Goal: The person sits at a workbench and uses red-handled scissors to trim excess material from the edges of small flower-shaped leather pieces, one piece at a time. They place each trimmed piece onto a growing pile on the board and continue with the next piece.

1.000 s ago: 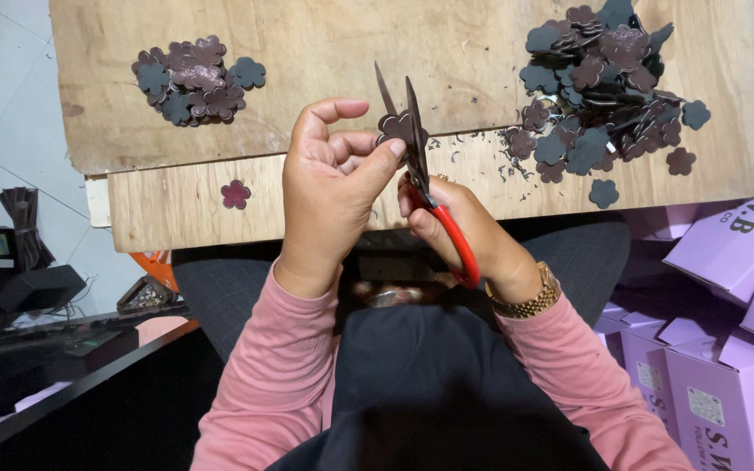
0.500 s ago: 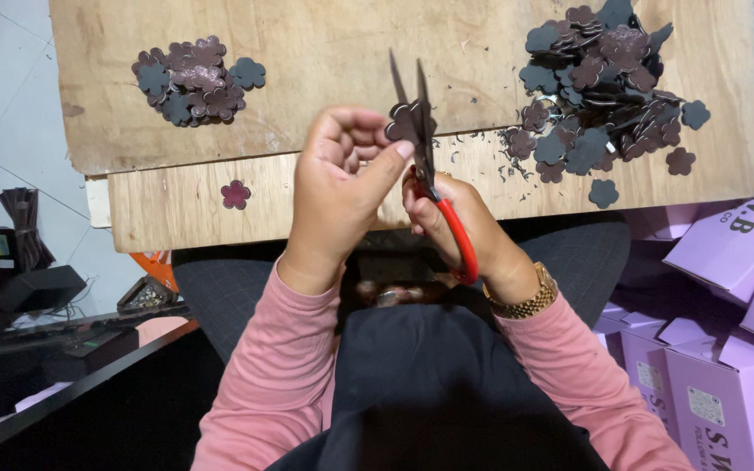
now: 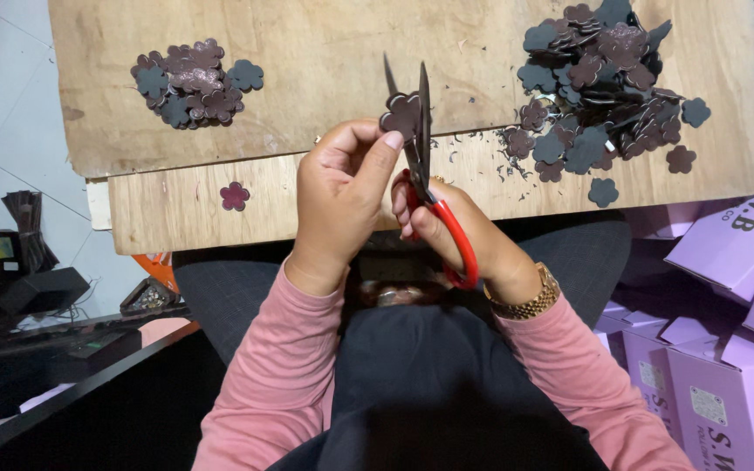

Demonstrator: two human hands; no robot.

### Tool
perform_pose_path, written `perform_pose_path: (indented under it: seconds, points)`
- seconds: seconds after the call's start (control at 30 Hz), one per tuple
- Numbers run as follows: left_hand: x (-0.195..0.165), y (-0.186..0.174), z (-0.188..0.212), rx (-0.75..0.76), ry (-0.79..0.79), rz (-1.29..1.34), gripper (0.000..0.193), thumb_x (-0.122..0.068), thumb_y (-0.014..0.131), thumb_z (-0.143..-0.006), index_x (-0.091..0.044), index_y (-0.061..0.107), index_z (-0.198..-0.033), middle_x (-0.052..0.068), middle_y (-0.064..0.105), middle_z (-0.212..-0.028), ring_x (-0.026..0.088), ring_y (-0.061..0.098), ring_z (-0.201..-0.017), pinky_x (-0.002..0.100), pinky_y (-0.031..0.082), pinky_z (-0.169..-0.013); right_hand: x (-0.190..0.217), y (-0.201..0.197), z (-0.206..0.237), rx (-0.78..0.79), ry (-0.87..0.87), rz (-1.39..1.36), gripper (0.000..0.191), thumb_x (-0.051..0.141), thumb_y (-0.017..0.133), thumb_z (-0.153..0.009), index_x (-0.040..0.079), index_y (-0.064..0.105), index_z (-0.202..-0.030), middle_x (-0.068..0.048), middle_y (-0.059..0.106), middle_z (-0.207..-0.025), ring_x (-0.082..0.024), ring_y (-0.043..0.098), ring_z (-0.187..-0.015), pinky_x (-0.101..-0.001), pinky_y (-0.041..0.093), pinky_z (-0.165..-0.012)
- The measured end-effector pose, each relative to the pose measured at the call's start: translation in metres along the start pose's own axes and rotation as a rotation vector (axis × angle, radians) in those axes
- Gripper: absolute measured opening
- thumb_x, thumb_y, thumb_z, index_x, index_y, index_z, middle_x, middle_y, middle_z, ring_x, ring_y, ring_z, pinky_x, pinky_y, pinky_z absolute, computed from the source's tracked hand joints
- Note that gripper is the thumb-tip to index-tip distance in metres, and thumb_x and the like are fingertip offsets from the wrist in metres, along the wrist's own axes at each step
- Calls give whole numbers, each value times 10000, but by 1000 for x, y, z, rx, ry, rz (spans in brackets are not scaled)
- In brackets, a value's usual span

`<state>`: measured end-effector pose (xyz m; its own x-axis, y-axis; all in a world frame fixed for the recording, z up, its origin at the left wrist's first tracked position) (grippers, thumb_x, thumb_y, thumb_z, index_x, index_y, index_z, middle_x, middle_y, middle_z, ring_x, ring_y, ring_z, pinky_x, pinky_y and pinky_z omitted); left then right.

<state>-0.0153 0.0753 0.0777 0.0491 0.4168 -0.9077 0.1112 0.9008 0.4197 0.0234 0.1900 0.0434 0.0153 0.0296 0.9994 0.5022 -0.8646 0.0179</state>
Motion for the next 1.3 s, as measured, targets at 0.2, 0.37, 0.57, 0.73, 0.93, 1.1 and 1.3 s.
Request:
perform_pose_path:
  seconds: [0.2, 0.37, 0.57, 0.73, 0.93, 1.1, 1.3]
  points:
    - [-9, -18, -5, -46, 48, -126, 81, -55, 685, -1006, 25, 694, -1014, -12, 700, -912, 26, 606, -807, 193, 506, -738, 7, 6, 1, 69, 11, -20, 652, 664, 542, -1011, 32, 559, -1170, -23, 551, -1048, -116, 570, -912, -272, 515, -829]
    - [-9, -23, -3, -40, -9, -227, 96, -77, 718, -971, 12, 706, -941, -35, 664, -813, 14, 549, -714, 184, 449, -635, 11, 6, 2, 97, 33, 0, 629, 634, 571, -992, 31, 556, -1168, -19, 552, -1036, -108, 570, -897, -262, 518, -801]
    - [-15, -22, -1, -12, -55, -267, 101, -76, 730, -957, 4, 717, -896, -47, 636, -764, 4, 505, -674, 178, 399, -585, 18, 6, 3, 132, 47, 65, 547, 592, 585, -997, 49, 570, -1061, 12, 550, -877, -83, 500, -798, -247, 452, -699]
    - [-20, -21, 0, 6, -63, -273, 96, -68, 732, -953, 4, 720, -890, -52, 647, -771, -1, 519, -681, 172, 415, -592, 16, 7, 3, 149, 98, 22, 544, 597, 593, -973, 55, 559, -1015, 19, 512, -811, -77, 451, -718, -245, 412, -624]
    - [-24, -21, 0, 1, -57, -310, 89, -69, 732, -946, 7, 725, -899, -41, 655, -760, 0, 517, -660, 171, 405, -570, 21, 8, 2, 145, 36, 16, 605, 669, 563, -990, 65, 549, -987, 28, 507, -840, -71, 485, -769, -235, 449, -678]
    - [-27, -20, -1, -1, -44, -304, 103, -81, 730, -954, 8, 724, -903, -42, 657, -764, -2, 522, -665, 168, 411, -574, 17, 7, 3, 119, 65, -9, 630, 710, 542, -976, 80, 531, -950, 35, 493, -822, -69, 488, -754, -232, 450, -673]
    - [-24, -21, -2, -16, -47, -302, 120, -91, 731, -956, 5, 718, -886, -53, 628, -738, -2, 491, -647, 175, 381, -556, 12, 6, 2, 82, 89, 18, 642, 727, 515, -970, 87, 528, -922, 41, 484, -798, -67, 482, -716, -229, 438, -638]
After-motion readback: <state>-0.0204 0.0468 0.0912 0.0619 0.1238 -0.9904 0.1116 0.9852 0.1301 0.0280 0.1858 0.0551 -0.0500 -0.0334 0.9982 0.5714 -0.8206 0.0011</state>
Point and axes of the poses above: each hand's wrist, its own z-axis away from the middle knuckle, its own y-axis out of the palm, x = y × z, the point moved 10 cm from there along -z, towards the middle knuckle
